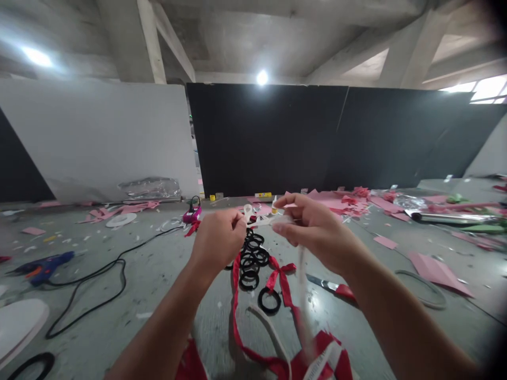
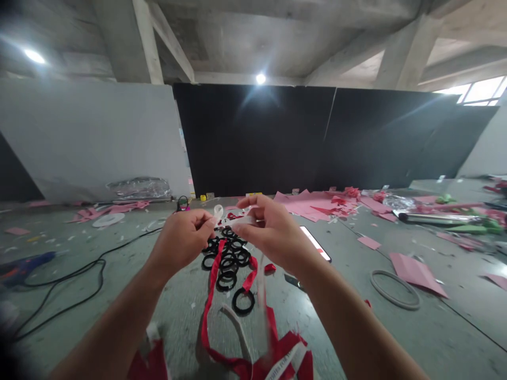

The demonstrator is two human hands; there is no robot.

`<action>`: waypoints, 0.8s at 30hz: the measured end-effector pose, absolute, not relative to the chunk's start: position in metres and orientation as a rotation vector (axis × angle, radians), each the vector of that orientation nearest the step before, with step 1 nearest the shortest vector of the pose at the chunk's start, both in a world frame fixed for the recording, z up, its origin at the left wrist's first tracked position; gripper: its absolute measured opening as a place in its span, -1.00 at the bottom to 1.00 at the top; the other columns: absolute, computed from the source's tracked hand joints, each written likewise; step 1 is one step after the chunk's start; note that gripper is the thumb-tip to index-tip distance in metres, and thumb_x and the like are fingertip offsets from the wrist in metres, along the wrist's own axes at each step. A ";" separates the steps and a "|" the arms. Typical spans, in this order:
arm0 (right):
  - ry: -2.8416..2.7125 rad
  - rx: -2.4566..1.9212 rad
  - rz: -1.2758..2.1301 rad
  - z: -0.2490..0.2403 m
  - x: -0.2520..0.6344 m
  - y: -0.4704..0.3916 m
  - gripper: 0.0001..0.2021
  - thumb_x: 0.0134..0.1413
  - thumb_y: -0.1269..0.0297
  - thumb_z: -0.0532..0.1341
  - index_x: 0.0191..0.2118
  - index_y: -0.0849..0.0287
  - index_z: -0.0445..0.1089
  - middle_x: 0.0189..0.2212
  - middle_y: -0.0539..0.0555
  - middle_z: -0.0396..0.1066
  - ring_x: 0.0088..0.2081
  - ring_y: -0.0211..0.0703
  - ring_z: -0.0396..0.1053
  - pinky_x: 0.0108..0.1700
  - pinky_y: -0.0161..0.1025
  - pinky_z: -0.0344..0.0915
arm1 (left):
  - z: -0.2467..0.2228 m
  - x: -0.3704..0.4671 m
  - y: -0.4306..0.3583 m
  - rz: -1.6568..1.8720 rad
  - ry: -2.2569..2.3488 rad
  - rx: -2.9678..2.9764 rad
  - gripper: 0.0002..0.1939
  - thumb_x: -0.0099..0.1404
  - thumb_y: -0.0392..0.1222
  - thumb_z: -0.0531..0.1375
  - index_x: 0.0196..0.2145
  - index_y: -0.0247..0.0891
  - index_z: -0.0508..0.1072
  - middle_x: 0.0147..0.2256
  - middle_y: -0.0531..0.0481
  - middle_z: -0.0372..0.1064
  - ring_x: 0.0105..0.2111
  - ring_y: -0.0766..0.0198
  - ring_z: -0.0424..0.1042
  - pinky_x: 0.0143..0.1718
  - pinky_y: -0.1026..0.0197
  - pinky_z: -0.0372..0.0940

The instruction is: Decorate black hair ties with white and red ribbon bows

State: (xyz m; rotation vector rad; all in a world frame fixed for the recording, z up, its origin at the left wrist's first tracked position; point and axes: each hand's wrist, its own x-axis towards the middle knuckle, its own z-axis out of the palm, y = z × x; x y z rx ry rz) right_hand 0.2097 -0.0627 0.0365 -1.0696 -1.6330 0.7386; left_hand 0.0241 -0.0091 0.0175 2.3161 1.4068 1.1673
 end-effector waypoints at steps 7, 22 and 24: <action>-1.774 -1.055 0.323 0.037 0.221 -0.051 -0.74 0.12 0.07 0.27 -0.27 0.19 0.45 -0.52 0.00 0.36 -0.52 -0.30 0.22 -0.51 -0.29 0.09 | 0.027 0.031 -0.036 0.396 0.566 2.017 -0.89 0.21 -0.26 0.19 -0.43 -0.30 0.49 -0.53 0.02 0.42 -0.55 0.36 0.36 -0.52 0.34 0.21; -1.714 -0.502 1.356 0.012 0.203 -0.038 -0.70 0.09 0.35 0.30 -0.04 0.18 0.37 -0.26 0.05 0.40 -0.29 -0.27 0.38 -0.25 -0.30 0.34 | 0.022 0.018 -0.017 0.657 0.465 1.253 -0.81 0.11 -0.18 0.36 -0.45 -0.37 0.49 -0.68 0.05 0.35 -0.79 0.50 0.23 -0.76 0.49 0.11; -1.685 -0.548 1.237 0.012 0.200 -0.037 -0.83 0.15 0.28 0.27 -0.15 0.20 0.38 -0.36 0.01 0.35 -0.40 -0.34 0.30 -0.37 -0.35 0.28 | 0.025 0.016 -0.016 0.742 0.507 1.267 -0.78 0.08 -0.16 0.38 -0.45 -0.36 0.48 -0.68 0.06 0.35 -0.77 0.50 0.24 -0.76 0.49 0.10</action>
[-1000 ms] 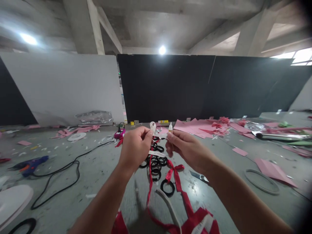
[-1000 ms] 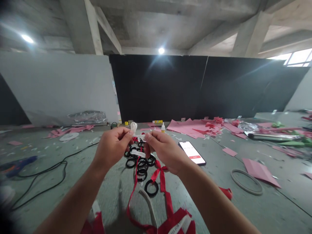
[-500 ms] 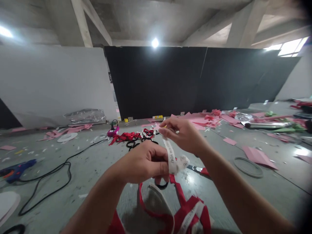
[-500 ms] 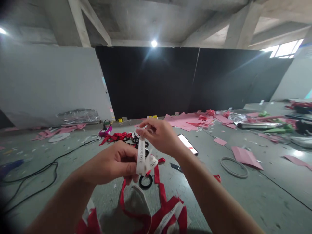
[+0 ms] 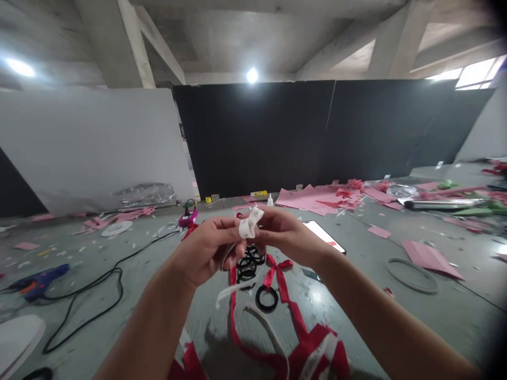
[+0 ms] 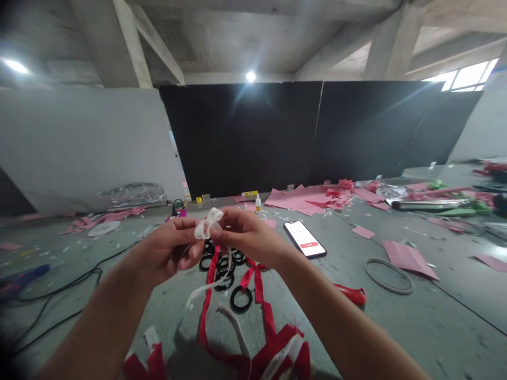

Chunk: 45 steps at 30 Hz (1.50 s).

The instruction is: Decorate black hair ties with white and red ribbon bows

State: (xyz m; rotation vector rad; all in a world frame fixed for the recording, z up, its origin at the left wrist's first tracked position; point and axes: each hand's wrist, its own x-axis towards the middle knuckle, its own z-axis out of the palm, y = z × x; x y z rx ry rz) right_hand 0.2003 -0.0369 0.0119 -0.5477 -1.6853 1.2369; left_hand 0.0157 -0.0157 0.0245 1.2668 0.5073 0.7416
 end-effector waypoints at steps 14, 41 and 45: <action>-1.774 -0.917 0.347 0.017 0.192 -0.047 -0.80 0.24 0.22 0.17 -0.23 0.22 0.49 -0.47 -0.01 0.37 -0.46 -0.33 0.19 -0.44 -0.31 0.11 | 0.029 0.020 -0.019 0.992 0.898 1.651 -0.72 0.15 -0.02 0.30 -0.46 -0.31 0.41 -0.60 0.07 0.36 -0.69 0.47 0.22 -0.70 0.41 0.04; -1.847 -1.029 0.457 0.025 0.218 -0.043 -0.72 0.24 0.07 0.15 -0.35 0.18 0.37 -0.61 -0.10 0.16 -0.57 -0.36 0.06 -0.53 -0.31 0.00 | 0.023 0.016 -0.009 1.198 1.090 1.865 -0.73 0.23 -0.02 0.21 -0.42 -0.30 0.47 -0.55 0.03 0.42 -0.66 0.41 0.28 -0.62 0.35 0.13; -1.809 -0.978 0.389 0.023 0.210 -0.045 -0.80 0.24 0.15 0.17 -0.28 0.17 0.41 -0.56 -0.05 0.27 -0.53 -0.33 0.16 -0.47 -0.30 0.09 | 0.024 0.021 -0.017 1.059 0.914 1.846 -0.72 0.20 0.01 0.25 -0.44 -0.30 0.45 -0.57 0.04 0.39 -0.66 0.42 0.24 -0.63 0.34 0.10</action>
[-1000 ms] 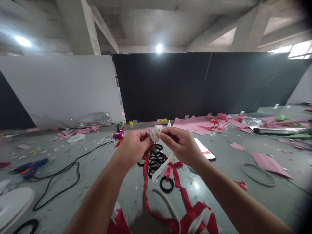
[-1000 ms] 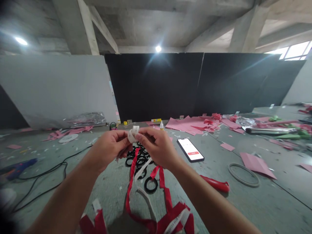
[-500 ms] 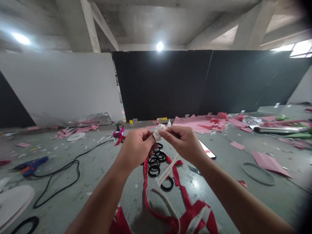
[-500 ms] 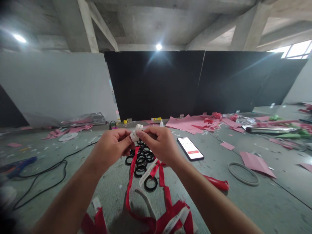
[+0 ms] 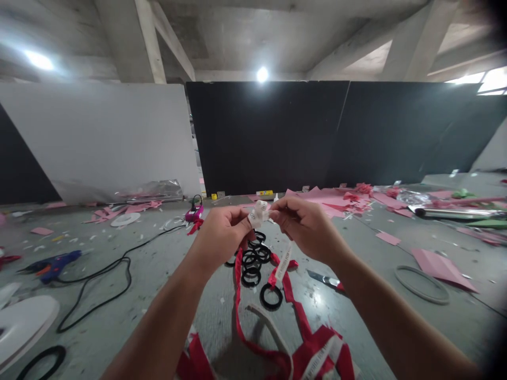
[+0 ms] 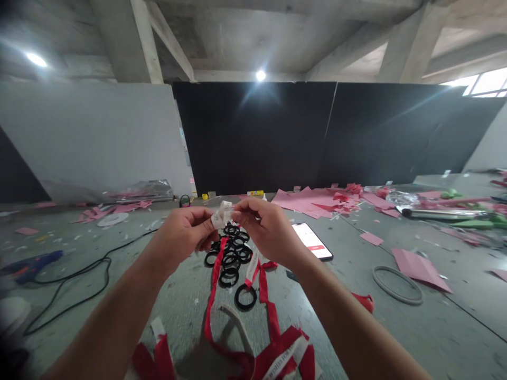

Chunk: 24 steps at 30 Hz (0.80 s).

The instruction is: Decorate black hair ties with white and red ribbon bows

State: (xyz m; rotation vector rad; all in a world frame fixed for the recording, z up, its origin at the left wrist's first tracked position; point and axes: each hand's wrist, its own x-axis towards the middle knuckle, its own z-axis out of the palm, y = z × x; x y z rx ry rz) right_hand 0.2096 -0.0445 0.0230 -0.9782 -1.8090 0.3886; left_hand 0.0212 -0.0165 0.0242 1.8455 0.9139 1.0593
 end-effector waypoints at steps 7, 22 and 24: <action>-1.752 -1.052 0.157 0.024 0.204 -0.052 -0.86 0.13 0.23 0.25 -0.35 0.19 0.45 -0.55 -0.04 0.30 -0.54 -0.34 0.13 -0.48 -0.29 0.06 | 0.027 0.021 -0.021 1.014 0.854 1.844 -0.75 0.26 -0.05 0.19 -0.43 -0.29 0.45 -0.57 0.05 0.36 -0.65 0.43 0.23 -0.63 0.35 0.10; -1.850 -0.955 0.360 0.021 0.195 -0.056 -0.83 0.21 0.22 0.18 -0.31 0.19 0.44 -0.48 0.00 0.34 -0.51 -0.34 0.15 -0.50 -0.31 0.07 | 0.025 0.025 -0.025 1.107 0.996 2.002 -0.81 0.24 -0.10 0.20 -0.38 -0.28 0.52 -0.58 0.06 0.38 -0.61 0.38 0.29 -0.58 0.34 0.16; -1.863 -0.958 0.395 0.021 0.195 -0.055 -0.82 0.20 0.17 0.21 -0.32 0.19 0.42 -0.48 -0.01 0.32 -0.50 -0.33 0.13 -0.50 -0.31 0.06 | 0.026 0.025 -0.027 1.142 1.024 2.056 -0.80 0.26 -0.11 0.18 -0.39 -0.28 0.52 -0.60 0.07 0.36 -0.61 0.39 0.27 -0.58 0.35 0.14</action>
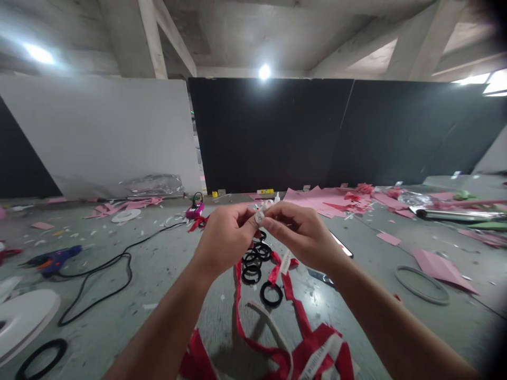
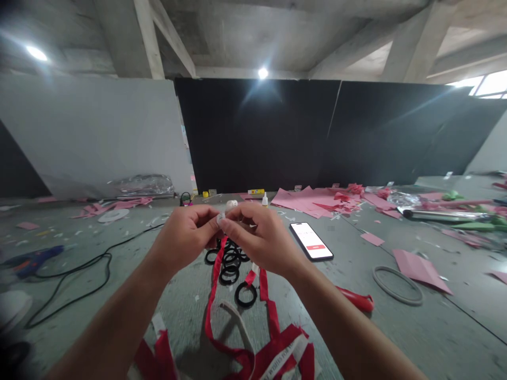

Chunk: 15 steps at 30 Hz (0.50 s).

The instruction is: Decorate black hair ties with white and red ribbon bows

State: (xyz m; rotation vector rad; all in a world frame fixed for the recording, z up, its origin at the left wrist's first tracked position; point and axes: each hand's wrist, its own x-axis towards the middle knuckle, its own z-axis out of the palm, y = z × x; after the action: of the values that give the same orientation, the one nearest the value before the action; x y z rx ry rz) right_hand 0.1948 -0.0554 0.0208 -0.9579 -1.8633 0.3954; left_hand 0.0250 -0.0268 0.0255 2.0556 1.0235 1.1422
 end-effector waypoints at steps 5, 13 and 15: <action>-1.815 -0.954 0.561 0.019 0.196 -0.050 -0.74 0.17 0.09 0.23 -0.38 0.19 0.37 -0.54 -0.06 0.19 -0.51 -0.33 0.09 -0.51 -0.32 0.03 | 0.028 0.025 -0.028 1.114 0.978 2.070 -0.77 0.29 -0.09 0.15 -0.36 -0.28 0.53 -0.56 0.06 0.38 -0.60 0.40 0.27 -0.58 0.35 0.13; -1.466 -0.866 1.003 0.012 0.196 -0.041 -0.69 0.17 0.01 0.22 -0.35 0.19 0.38 -0.61 -0.13 0.05 -0.60 -0.39 -0.03 -0.58 -0.33 -0.11 | 0.025 0.021 -0.025 1.215 0.898 2.203 -0.74 0.33 -0.05 0.15 -0.16 -0.27 0.48 -0.35 -0.03 0.48 -0.39 0.28 0.43 -0.37 0.28 0.29; -1.445 -0.875 0.983 0.012 0.195 -0.040 -0.70 0.15 0.01 0.23 -0.36 0.19 0.39 -0.61 -0.13 0.05 -0.59 -0.39 -0.02 -0.58 -0.33 -0.11 | 0.024 0.022 -0.026 1.362 0.904 2.311 -0.75 0.32 -0.12 0.17 -0.10 -0.27 0.45 -0.27 -0.07 0.49 -0.32 0.26 0.45 -0.31 0.27 0.32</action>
State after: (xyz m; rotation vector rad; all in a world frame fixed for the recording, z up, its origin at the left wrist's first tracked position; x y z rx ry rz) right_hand 0.1951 -0.0403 0.0116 -0.8752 -1.4449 0.9826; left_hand 0.0218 -0.0257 0.0243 2.3112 0.9039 1.3619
